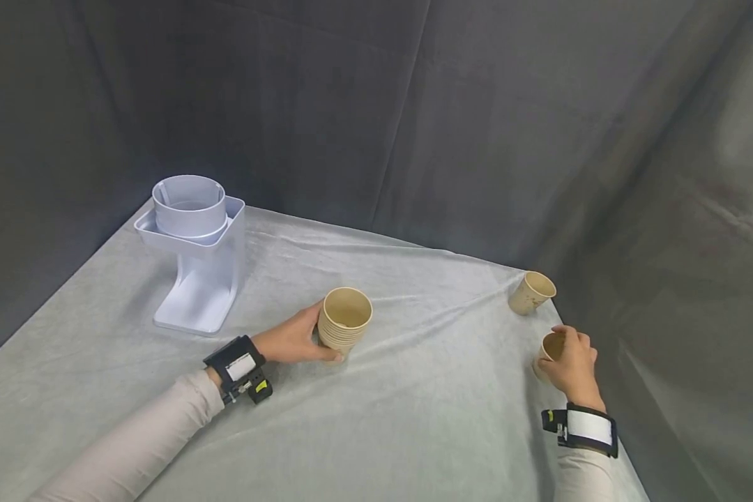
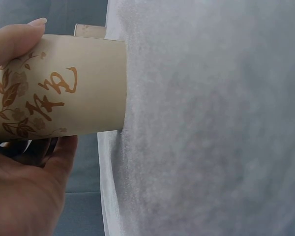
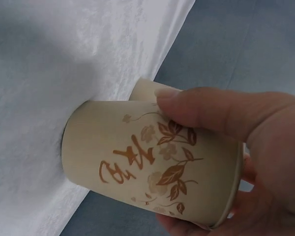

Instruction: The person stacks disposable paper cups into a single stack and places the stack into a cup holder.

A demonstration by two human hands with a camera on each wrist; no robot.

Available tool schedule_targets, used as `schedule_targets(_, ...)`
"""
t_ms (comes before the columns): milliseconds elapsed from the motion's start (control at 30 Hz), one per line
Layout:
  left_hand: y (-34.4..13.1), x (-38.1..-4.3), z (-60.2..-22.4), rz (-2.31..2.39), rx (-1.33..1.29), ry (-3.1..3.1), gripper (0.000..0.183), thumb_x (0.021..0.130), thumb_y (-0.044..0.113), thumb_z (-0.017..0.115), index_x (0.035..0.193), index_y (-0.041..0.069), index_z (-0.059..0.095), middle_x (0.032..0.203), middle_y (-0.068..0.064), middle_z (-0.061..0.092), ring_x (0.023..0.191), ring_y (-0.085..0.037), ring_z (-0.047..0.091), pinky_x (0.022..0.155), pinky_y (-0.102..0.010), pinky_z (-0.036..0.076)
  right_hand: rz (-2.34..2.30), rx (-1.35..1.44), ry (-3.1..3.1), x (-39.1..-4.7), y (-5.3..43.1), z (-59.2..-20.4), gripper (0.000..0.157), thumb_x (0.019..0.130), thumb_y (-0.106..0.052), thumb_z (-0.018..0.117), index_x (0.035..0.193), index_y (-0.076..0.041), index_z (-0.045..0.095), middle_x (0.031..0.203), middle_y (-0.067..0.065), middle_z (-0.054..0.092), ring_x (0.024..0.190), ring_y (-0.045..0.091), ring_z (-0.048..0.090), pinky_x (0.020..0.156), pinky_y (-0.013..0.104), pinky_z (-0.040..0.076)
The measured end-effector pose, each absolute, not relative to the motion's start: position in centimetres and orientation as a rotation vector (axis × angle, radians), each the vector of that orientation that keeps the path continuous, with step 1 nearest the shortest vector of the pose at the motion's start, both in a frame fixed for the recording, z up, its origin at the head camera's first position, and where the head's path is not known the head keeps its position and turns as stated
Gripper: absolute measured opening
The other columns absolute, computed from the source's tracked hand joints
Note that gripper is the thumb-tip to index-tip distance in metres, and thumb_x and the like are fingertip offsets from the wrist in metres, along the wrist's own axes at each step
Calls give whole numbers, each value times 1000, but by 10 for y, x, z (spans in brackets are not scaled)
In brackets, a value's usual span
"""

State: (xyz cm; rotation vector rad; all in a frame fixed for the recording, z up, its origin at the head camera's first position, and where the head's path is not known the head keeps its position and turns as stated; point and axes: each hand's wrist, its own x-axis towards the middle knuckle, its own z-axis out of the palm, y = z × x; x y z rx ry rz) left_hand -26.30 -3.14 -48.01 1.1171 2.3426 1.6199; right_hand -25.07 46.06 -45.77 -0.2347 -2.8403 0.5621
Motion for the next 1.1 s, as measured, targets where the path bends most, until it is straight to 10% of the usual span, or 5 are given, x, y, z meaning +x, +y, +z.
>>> schedule_targets(1100,-28,-285,-512,1618,1151,2369,86,66,24,81,137,22,31,126,5,50,117,-9,46,103,-35,33,568,336,-2642,-277,350,-410,67,72,-24,76,124,2,44,118,26,45,104,40,47,83,59,43)
